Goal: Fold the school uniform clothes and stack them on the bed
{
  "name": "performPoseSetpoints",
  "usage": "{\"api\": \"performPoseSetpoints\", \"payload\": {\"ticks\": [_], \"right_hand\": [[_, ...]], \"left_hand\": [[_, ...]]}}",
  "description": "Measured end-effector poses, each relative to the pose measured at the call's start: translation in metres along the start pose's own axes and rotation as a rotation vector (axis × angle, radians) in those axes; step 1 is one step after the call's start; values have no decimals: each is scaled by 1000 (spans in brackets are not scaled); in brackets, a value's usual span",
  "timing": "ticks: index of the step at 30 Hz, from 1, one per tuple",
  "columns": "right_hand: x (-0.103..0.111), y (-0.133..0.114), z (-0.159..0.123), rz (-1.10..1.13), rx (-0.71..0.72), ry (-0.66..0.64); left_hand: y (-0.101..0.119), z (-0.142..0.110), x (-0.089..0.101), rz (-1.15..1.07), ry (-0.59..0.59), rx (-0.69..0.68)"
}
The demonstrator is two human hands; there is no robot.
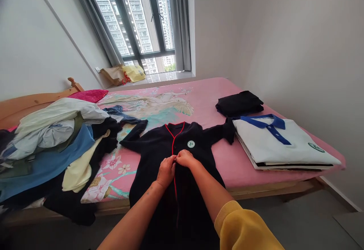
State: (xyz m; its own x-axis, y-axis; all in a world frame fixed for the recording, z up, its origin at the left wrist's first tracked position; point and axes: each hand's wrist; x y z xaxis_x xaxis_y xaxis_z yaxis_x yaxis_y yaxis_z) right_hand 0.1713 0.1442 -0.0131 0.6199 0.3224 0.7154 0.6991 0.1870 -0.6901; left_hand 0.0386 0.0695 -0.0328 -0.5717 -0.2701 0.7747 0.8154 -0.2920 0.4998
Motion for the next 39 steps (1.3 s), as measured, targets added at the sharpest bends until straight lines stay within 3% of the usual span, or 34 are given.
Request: {"api": "performPoseSetpoints", "payload": {"ticks": [7, 15, 19, 26, 31, 39], "right_hand": [[-14, 8, -41, 71, 204, 251], [-35, -11, -110, 8, 260, 414], [-42, -21, -125, -177, 187, 408], [-39, -34, -127, -354, 57, 285], [-42, -34, -132, -366, 92, 253], [-47, -28, -144, -332, 114, 305]], "left_hand": [[3, 1, -2, -41, 50, 53], [3, -1, 9, -299, 170, 267], [10, -26, 17, -419, 189, 328], [28, -71, 26, -490, 85, 300], [34, -72, 32, -448, 21, 338], [44, -58, 41, -454, -66, 504]]}}
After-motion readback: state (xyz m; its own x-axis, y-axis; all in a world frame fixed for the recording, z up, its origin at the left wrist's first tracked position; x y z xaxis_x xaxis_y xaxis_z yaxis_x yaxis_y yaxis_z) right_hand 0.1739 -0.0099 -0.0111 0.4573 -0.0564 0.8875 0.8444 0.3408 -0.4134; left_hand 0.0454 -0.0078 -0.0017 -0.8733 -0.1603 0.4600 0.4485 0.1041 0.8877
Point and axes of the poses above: each hand's wrist, its own z-axis towards the middle knuckle, its own x-axis out of the back of the hand, y = z × x, and after that the axes turned 1 degree about z, right-handed
